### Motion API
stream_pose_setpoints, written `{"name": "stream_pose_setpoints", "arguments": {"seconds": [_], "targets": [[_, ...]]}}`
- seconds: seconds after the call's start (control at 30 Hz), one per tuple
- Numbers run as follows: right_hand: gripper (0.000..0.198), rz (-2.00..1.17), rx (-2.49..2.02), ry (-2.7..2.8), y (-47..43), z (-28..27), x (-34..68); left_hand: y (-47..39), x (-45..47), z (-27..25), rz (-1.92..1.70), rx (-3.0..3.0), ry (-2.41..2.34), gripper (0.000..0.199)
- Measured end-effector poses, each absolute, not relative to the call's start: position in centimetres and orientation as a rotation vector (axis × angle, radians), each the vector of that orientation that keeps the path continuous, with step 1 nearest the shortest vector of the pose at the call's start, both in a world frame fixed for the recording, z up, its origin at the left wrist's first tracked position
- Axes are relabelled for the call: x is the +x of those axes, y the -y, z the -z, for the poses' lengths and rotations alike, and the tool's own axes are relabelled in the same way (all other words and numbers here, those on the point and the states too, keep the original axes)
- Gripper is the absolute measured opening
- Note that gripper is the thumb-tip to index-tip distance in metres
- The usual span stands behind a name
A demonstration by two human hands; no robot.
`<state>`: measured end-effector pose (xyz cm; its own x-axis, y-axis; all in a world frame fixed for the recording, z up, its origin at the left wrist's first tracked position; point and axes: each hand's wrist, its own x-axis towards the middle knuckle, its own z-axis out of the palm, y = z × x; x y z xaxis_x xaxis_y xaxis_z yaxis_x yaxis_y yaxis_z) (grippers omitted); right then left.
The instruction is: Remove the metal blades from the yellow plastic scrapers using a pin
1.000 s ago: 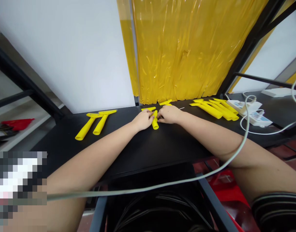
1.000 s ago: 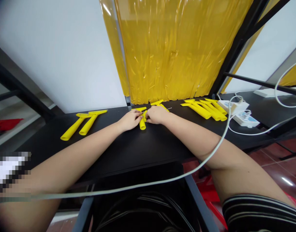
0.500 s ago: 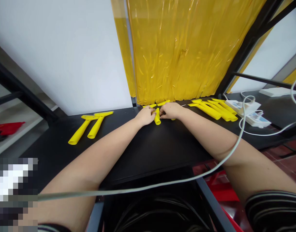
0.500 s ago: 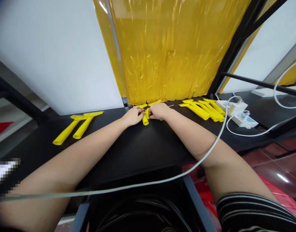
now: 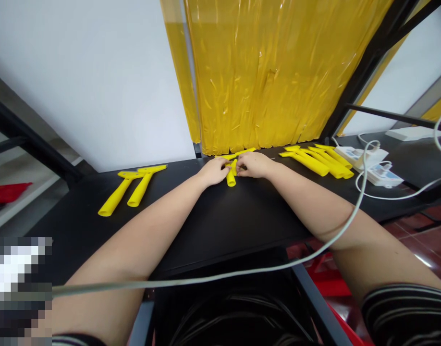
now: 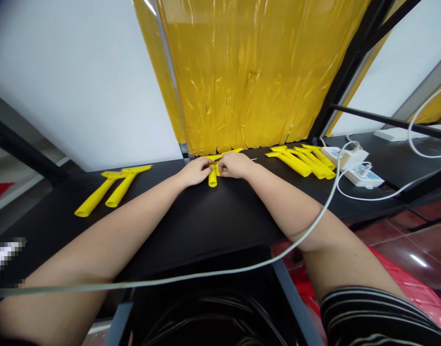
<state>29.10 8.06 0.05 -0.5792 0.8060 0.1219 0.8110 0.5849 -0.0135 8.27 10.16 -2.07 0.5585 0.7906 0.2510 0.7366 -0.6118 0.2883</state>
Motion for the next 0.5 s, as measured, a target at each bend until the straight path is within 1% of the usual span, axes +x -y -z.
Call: {"name": "stream_pose_setpoints", "arguments": {"seconds": [0.1,0.17,0.27,0.33,0.4,0.5], "targets": [[0.013,0.111,-1.436,2.642,-7.9,-0.2,29.2,-10.0,7.9,1.9,-0.566,2.625,-1.298,0.04],[0.014,0.083,-1.491,2.573,-7.7,-0.7,29.5,-9.8,7.2,1.6,-0.547,2.661,-1.302,0.041],[0.02,-0.141,-1.505,2.374,-6.1,-2.3,30.0,-9.1,5.0,0.9,-0.471,2.756,-1.376,0.043],[0.031,-0.386,-1.35,2.237,-3.1,-3.4,30.1,-8.5,2.7,0.4,-0.402,2.777,-1.505,0.045],[0.047,-0.647,-1.004,2.236,1.9,-4.3,29.9,-7.9,-0.1,-0.2,-0.304,2.766,-1.684,0.046],[0.065,-0.883,-0.54,2.236,11.6,-5.5,29.1,-6.8,-4.3,-0.9,-0.156,2.699,-1.941,0.046]]}}
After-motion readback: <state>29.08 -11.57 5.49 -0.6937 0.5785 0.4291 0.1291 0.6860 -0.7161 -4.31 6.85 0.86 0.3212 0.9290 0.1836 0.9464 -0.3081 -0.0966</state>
